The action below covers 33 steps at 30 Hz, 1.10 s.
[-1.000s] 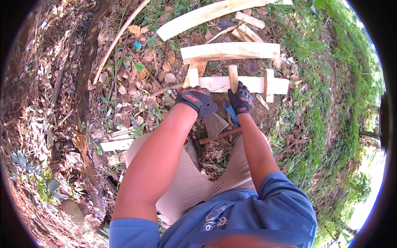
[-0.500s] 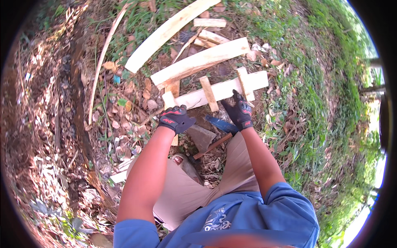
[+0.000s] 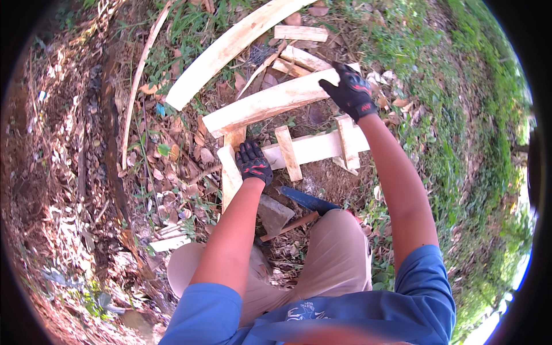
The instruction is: The person picks up, turns over, and arranges wood planks on a makeshift wooden structure outdoors.
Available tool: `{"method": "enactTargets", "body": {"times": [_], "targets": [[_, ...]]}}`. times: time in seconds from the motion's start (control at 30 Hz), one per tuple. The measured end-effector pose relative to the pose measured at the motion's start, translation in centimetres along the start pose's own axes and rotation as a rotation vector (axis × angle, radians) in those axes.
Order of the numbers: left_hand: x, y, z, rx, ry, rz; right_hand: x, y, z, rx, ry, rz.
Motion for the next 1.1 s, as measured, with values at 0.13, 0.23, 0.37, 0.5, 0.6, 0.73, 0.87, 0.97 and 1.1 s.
{"method": "enactTargets", "body": {"times": [0.13, 0.23, 0.37, 0.5, 0.6, 0.73, 0.87, 0.97, 1.1], "targets": [[-0.8, 0.6, -1.1, 0.057, 0.000, 0.056, -7.3, -6.3, -4.7, 0.200, -0.091, 0.135], [-1.0, 1.1, -1.9, 0.074, 0.014, 0.087, -13.1, -7.3, -7.0, 0.339, -0.418, -0.027], [-1.3, 1.3, -2.6, 0.031, 0.068, 0.113, -17.4, -6.8, -9.3, 0.254, -0.444, -0.046], [-1.3, 1.3, -2.8, 0.047, 0.072, 0.100, -16.1, -6.2, -11.5, 0.243, -0.161, 0.180], [-1.1, 1.3, -2.8, 0.051, 0.071, 0.103, -15.9, -5.6, -11.7, 0.213, -0.274, 0.238], [-1.0, 1.3, -3.0, 0.042, 0.126, 0.093, -15.8, -5.1, -10.6, 0.228, -0.081, 0.250], [-1.0, 1.2, -3.2, 0.129, 0.104, 0.099, -15.1, -5.2, -10.9, 0.259, -0.110, 0.178], [-1.2, 1.2, -3.1, 0.077, 0.053, 0.112, -15.7, -5.2, -10.2, 0.224, -0.185, 0.132], [-1.0, 1.4, -2.9, 0.021, 0.093, 0.122, -16.9, -5.0, -4.0, -0.150, 0.159, 0.211]]}}
Point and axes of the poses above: each hand's wrist, its own x-axis away from the middle knuckle, its own z-axis out of the back of the hand, y = z × x, the point moved 2 cm from there along -x, towards the middle knuckle, and after that the axes turned 6 degrees about -z, right-handed, at the moved point
